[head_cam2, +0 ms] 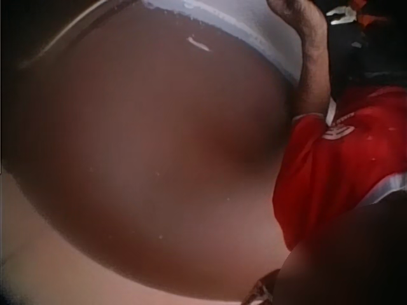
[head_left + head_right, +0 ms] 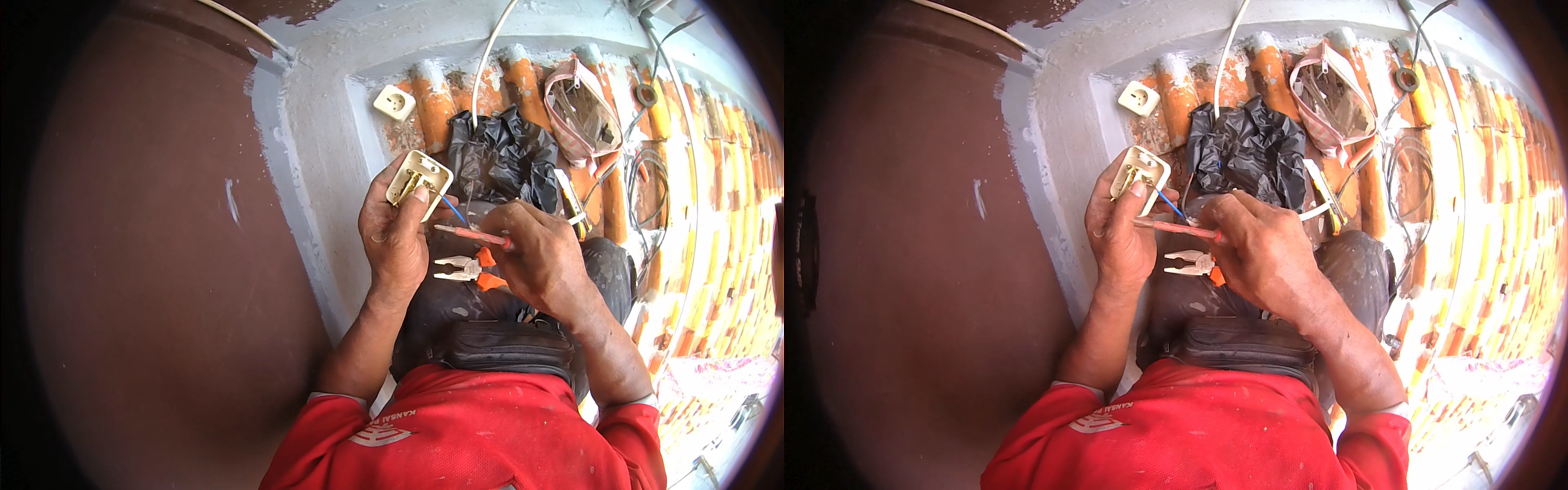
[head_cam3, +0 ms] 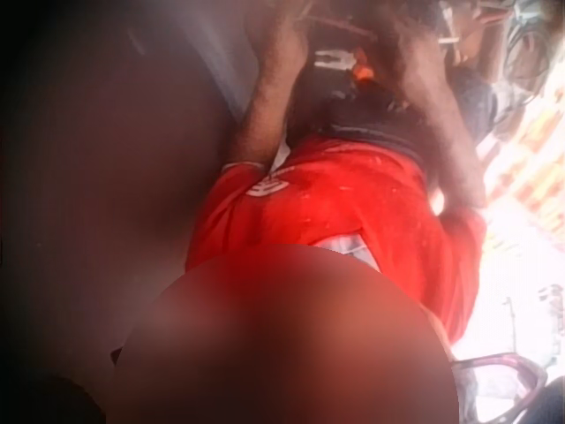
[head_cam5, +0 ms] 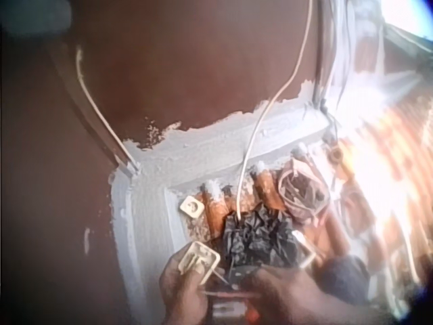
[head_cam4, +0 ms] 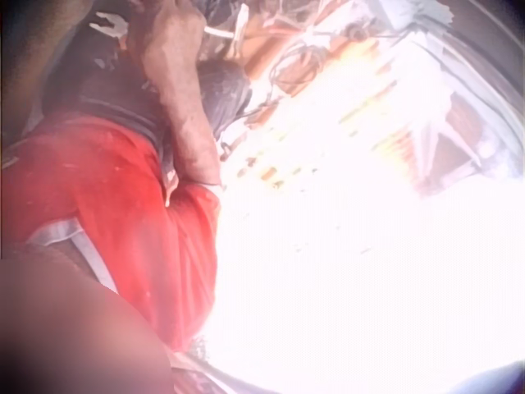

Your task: The person strips the insulation from electrical wires using pliers, then connects the wires to a wall socket using a screwdriver. They tighten the terminal screws to secure the connections and prepare the outlet for mounting.

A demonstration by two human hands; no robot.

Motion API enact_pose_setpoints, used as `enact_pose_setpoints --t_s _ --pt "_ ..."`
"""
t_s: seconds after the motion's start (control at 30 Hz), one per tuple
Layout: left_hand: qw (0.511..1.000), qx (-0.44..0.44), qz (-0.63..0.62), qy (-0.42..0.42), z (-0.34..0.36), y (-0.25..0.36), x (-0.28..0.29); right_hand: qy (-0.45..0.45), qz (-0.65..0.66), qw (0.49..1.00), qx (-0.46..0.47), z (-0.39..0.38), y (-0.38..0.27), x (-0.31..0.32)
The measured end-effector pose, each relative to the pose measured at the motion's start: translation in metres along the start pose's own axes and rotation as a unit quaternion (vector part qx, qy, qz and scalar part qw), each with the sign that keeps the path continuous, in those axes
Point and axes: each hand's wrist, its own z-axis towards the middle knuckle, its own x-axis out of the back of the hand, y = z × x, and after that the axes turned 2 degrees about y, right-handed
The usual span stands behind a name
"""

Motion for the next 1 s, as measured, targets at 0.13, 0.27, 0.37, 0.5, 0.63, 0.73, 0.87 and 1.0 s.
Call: enact_pose_setpoints --t_s 0.13,0.27,0.37,0.5,0.63,0.73,0.87,1.0 --pt "1.0 -0.021 -0.001 -0.005 -0.001 0.0 0.0 -0.004 0.013 1.0 -0.019 -0.001 -0.006 -0.001" --pt "0.997 -0.074 0.015 -0.029 -0.001 -0.005 0.003 -0.009 0.063 0.996 -0.063 -0.003 -0.014 0.003" --pt "0.99 -0.128 0.045 -0.038 -0.001 -0.001 -0.002 -0.004 0.103 0.991 -0.089 -0.006 -0.021 0.004" --pt "0.984 -0.167 0.046 -0.034 0.004 0.005 -0.014 0.003 0.16 0.979 -0.126 0.008 -0.046 0.015" --pt "0.967 -0.247 0.045 -0.041 0.023 0.012 -0.032 0.087 0.175 0.98 -0.046 0.019 -0.041 0.008" --pt "0.953 -0.297 0.035 -0.044 0.039 0.023 -0.05 0.082 0.308 0.932 -0.175 0.036 -0.061 0.028" --pt "0.945 -0.321 0.018 -0.052 0.05 0.029 -0.056 0.099 0.472 0.847 -0.226 0.053 -0.063 0.044" --pt "0.935 -0.349 0.043 -0.047 0.049 0.035 -0.065 0.133 0.4 0.88 -0.221 0.056 -0.079 0.048"
